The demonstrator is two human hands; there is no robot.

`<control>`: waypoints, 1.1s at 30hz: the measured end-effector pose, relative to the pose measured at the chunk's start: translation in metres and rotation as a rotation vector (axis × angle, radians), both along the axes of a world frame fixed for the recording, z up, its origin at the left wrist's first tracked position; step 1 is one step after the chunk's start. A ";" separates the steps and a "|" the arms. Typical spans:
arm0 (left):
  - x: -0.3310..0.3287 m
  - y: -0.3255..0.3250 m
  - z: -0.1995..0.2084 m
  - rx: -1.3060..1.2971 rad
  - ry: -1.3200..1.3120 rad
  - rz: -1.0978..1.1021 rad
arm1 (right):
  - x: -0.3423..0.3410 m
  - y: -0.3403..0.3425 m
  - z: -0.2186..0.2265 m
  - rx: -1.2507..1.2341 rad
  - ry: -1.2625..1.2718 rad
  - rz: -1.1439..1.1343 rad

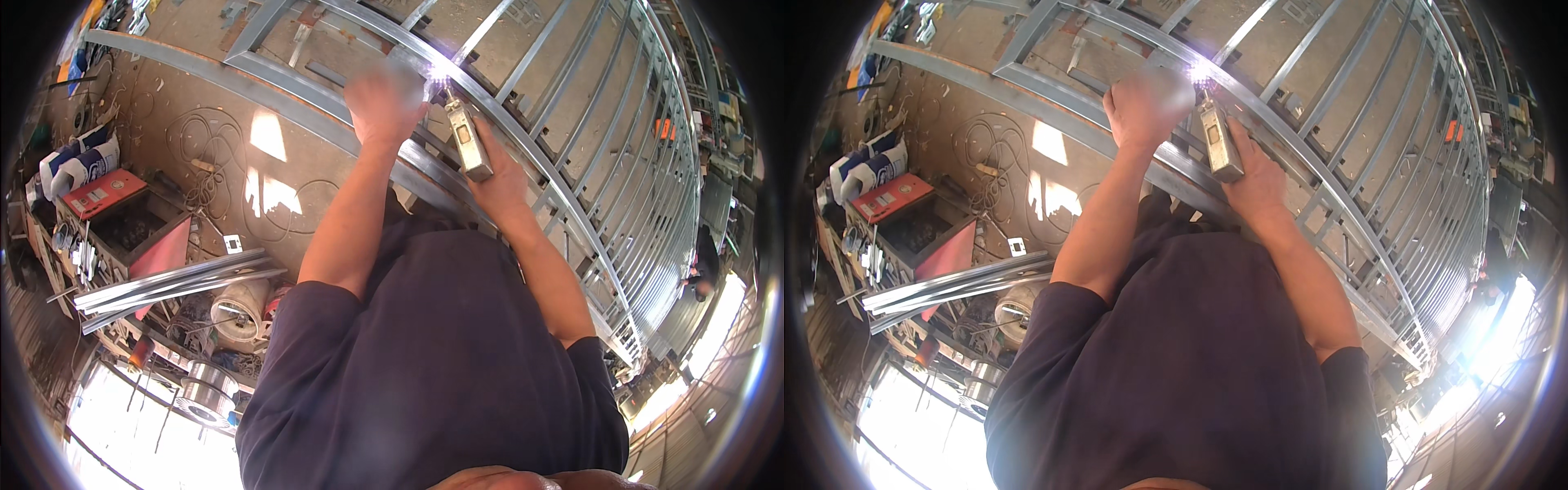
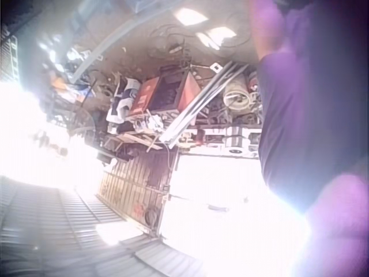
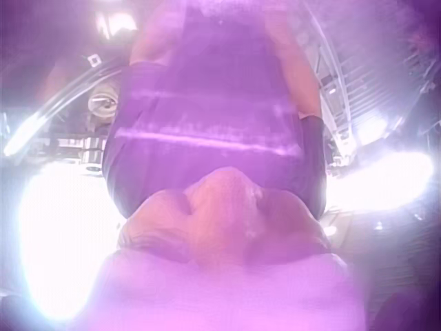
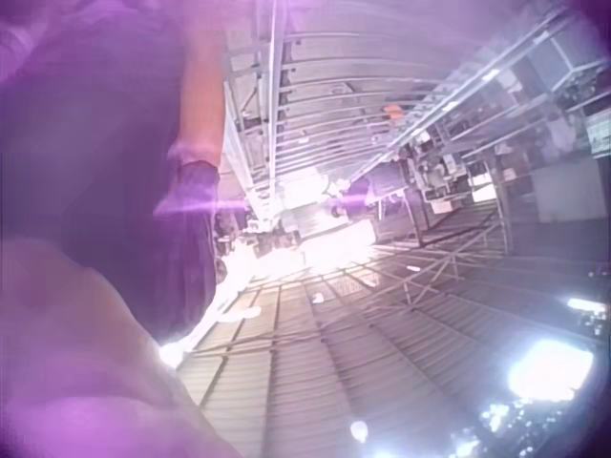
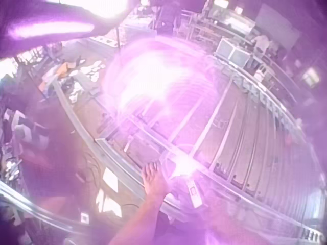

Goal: The person welds multiple joints on a large metal frame using a handheld welding gun. They move along the frame, applying welds at various intersections while holding the frame steady with the other hand.

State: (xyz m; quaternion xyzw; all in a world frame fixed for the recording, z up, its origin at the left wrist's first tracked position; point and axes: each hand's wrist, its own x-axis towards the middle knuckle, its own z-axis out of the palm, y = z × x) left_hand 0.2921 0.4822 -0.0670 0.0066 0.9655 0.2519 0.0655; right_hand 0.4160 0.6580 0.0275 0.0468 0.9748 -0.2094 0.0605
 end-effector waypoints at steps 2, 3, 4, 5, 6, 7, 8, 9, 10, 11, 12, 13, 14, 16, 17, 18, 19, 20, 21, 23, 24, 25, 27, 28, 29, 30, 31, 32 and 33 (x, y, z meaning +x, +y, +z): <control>0.006 0.001 -0.017 -0.047 0.112 0.025 | -0.001 0.001 0.000 0.001 0.016 0.019; 0.008 0.001 -0.017 -0.074 0.122 0.033 | 0.001 0.003 -0.002 -0.001 0.027 0.035; 0.010 0.001 -0.016 -0.102 0.132 0.041 | 0.001 0.004 -0.003 -0.003 0.039 0.052; 0.010 0.001 -0.016 -0.104 0.087 0.012 | 0.002 0.005 -0.003 -0.003 0.027 0.039; 0.009 0.001 -0.010 -0.107 0.041 -0.017 | 0.003 0.005 -0.003 -0.006 0.023 0.034; 0.008 0.000 -0.004 -0.110 -0.005 -0.045 | 0.004 0.005 -0.002 -0.009 0.020 0.029; 0.007 0.000 0.001 -0.116 -0.030 -0.050 | 0.004 0.006 -0.002 -0.011 0.016 0.024; 0.006 0.000 0.005 -0.120 -0.054 -0.054 | 0.004 0.006 -0.001 -0.009 0.007 0.019; 0.006 -0.001 0.006 -0.124 -0.078 -0.059 | 0.005 0.006 0.000 -0.006 -0.002 0.013; 0.007 0.000 0.003 -0.114 -0.048 -0.048 | 0.005 0.006 0.001 -0.002 -0.011 0.008; 0.007 -0.002 0.000 -0.105 -0.016 -0.034 | 0.005 0.005 0.001 -0.003 -0.009 0.010; 0.008 -0.003 -0.002 -0.097 0.015 -0.019 | 0.005 0.005 0.001 -0.002 -0.008 0.011; 0.008 -0.003 -0.005 -0.105 -0.001 -0.027 | 0.005 0.005 0.001 -0.002 -0.006 0.013; 0.007 -0.003 0.001 -0.121 -0.040 -0.049 | 0.005 0.003 0.004 -0.019 -0.015 -0.018; 0.007 -0.002 0.002 -0.120 -0.037 -0.051 | 0.005 0.003 0.005 -0.027 -0.019 -0.033; 0.007 -0.002 0.002 -0.118 -0.032 -0.053 | 0.006 0.005 0.004 -0.022 0.000 -0.016; 0.007 -0.002 0.003 -0.116 -0.027 -0.055 | 0.008 0.008 0.001 -0.016 0.019 0.001; 0.007 -0.001 0.004 -0.114 -0.034 -0.056 | 0.008 0.009 -0.001 -0.011 0.037 0.018; 0.006 -0.002 0.004 -0.115 -0.041 -0.055 | 0.009 0.009 0.000 -0.016 0.025 0.012; 0.005 -0.001 0.006 -0.121 -0.058 -0.057 | 0.009 0.009 0.004 -0.027 0.001 -0.002; 0.005 -0.001 0.008 -0.129 -0.071 -0.061 | 0.010 0.011 0.006 -0.068 0.001 -0.010; 0.005 0.000 0.010 -0.136 -0.083 -0.064 | 0.011 0.014 0.008 -0.110 0.000 -0.019; 0.001 -0.002 0.021 -0.060 -0.157 -0.066 | 0.012 0.018 0.025 -0.252 -0.052 -0.062; 0.000 -0.005 0.026 -0.004 -0.177 -0.057 | 0.015 0.022 0.034 -0.294 -0.090 -0.079; 0.003 -0.011 0.017 -0.008 -0.043 0.031 | 0.020 0.028 0.042 -0.336 -0.129 -0.094; 0.011 -0.019 0.001 -0.011 0.088 0.117 | 0.024 0.034 0.053 -0.377 -0.169 -0.112; 0.016 -0.030 -0.008 -0.015 0.217 0.201 | 0.024 0.037 0.070 -0.400 -0.246 -0.163; 0.017 -0.043 -0.009 0.002 0.341 0.331 | 0.021 0.041 0.087 -0.426 -0.319 -0.217; 0.019 -0.056 -0.010 0.022 0.465 0.460 | 0.016 0.049 0.100 -0.449 -0.392 -0.273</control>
